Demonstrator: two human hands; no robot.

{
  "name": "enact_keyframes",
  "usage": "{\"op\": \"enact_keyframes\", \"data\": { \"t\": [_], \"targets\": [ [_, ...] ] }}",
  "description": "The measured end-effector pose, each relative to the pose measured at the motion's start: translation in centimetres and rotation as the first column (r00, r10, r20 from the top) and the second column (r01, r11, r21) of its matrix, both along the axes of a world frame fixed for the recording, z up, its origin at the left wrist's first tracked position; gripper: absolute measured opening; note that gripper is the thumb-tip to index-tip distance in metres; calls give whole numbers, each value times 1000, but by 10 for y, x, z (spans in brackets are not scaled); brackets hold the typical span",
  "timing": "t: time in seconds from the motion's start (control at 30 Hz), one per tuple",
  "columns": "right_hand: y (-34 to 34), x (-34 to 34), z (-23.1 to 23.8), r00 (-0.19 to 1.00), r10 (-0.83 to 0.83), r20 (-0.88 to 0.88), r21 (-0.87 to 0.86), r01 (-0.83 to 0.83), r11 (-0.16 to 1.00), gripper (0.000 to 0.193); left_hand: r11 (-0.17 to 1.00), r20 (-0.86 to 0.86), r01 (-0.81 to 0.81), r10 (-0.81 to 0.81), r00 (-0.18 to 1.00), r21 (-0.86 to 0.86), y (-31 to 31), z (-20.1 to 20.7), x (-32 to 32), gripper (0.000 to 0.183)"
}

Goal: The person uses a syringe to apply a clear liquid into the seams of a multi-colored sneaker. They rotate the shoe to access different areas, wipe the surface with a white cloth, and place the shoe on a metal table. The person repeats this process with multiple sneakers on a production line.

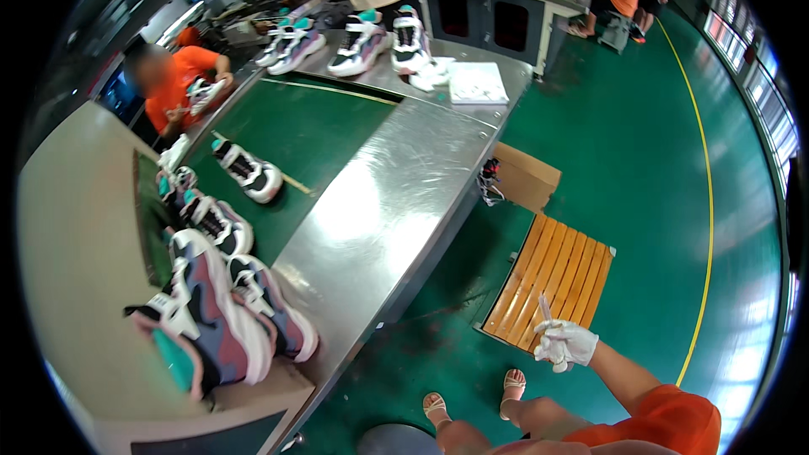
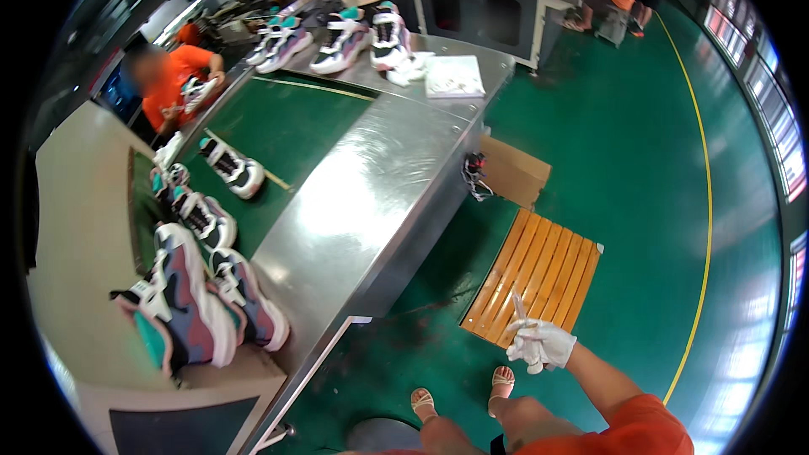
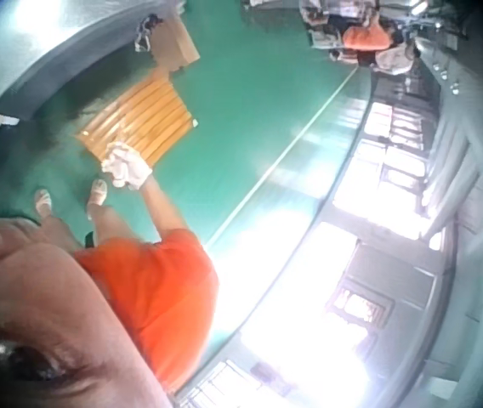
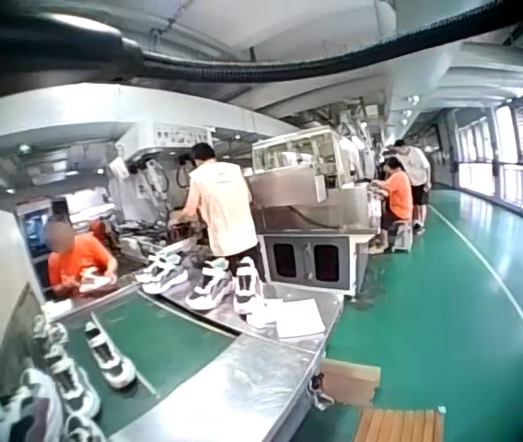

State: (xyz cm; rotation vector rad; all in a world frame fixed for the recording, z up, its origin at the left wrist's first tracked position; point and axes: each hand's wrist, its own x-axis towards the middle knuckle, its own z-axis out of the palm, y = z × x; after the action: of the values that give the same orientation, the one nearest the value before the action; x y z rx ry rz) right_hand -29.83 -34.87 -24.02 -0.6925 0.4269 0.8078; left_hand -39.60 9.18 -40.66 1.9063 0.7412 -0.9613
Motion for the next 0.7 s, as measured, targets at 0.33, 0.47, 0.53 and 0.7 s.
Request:
{"op": "enact_keyframes", "data": {
  "t": [0.33,0.47,0.53,0.7],
  "targets": [
    [9,11,107,954,266,136,-57,-260,964,31,992,118,-122,122,985,-13,-6,108,-42,27],
    [31,35,132,922,344,178,-84,-334,939,30,981,169,-192,191,967,-11,-3,154,-68,27],
    [52,53,150,901,383,206,-125,-364,923,28,969,175,-245,242,954,-2,2,176,-86,27],
    [108,114,206,851,459,254,-139,-437,889,27,908,124,-417,409,904,43,14,218,-129,28]
  ]
}}
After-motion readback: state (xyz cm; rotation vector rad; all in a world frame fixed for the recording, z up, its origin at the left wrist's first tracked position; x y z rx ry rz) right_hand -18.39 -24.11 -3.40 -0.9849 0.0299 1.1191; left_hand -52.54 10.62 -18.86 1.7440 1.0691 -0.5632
